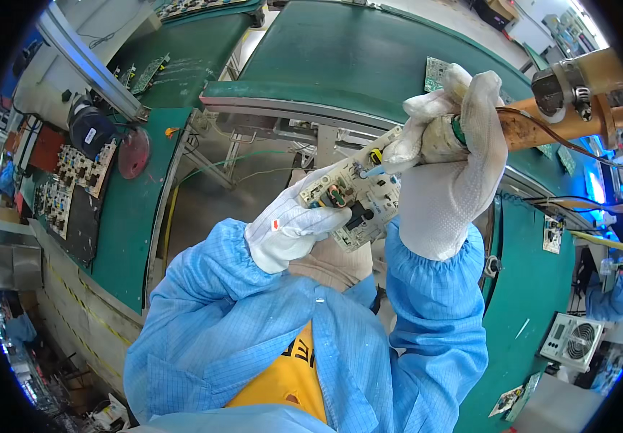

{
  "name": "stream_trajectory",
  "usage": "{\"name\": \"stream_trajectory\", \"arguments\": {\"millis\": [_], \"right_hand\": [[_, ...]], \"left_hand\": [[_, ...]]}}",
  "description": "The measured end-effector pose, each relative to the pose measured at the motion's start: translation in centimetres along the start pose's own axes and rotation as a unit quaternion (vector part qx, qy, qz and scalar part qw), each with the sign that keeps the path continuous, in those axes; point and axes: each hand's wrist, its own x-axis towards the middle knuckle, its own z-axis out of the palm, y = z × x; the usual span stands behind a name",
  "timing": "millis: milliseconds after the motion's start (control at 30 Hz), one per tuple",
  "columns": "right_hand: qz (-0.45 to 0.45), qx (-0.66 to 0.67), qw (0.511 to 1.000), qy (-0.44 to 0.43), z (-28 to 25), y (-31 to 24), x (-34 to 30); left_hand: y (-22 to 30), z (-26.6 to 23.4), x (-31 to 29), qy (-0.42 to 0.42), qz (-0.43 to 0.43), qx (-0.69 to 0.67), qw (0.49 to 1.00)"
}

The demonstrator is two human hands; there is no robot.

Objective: Soldering components onto printed circuit boards at an industrial assembly station.

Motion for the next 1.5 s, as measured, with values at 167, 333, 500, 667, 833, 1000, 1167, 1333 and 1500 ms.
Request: {"name": "stream_trajectory", "arguments": {"millis": [167, 333, 500, 667, 833, 1000, 1167, 1333, 1500], "right_hand": [[-0.02, -0.021, 0.999, 0.034, -0.7, -0.2, 0.0], [-0.025, -0.027, 0.997, 0.067, -0.6, 0.1, 0.0], [-0.021, -0.022, 0.999, 0.023, 0.2, 0.3, 0.0], [-0.051, -0.034, 0.998, 0.016, 0.1, 0.5, 0.1], [-0.09, -0.022, 0.995, -0.033, -0.7, 0.7, 0.1], [-0.088, -0.047, 0.983, 0.153, 1.1, -0.2, 0.7], [-0.111, -0.089, 0.979, 0.143, -0.6, 0.2, 0.9], [-0.161, -0.185, 0.962, 0.119, -1.1, 0.7, 1.2], [-0.04, -0.167, 0.975, 0.141, 0.4, -0.8, 0.7]], "left_hand": [[-1.0, -0.4, -0.3, -0.008, 0.042, 0.139, 0.989], [-0.7, -0.4, -0.4, -0.037, 0.079, 0.288, 0.954], [0.1, 0.6, -0.6, 0.002, 0.018, 0.113, 0.993], [0.2, 0.4, -0.4, -0.015, 0.063, 0.24, 0.969], [0.2, 1.1, -0.4, 0.018, -0.006, 0.093, 0.995], [-0.1, -0.4, 0.1, -0.01, 0.053, 0.236, 0.97], [1.9, 0.5, -1.0, 0.009, 0.06, 0.252, 0.966], [1.1, 0.1, -1.3, 0.054, 0.026, 0.212, 0.975], [0.9, 0.3, -1.6, 0.052, -0.028, 0.091, 0.994]]}}
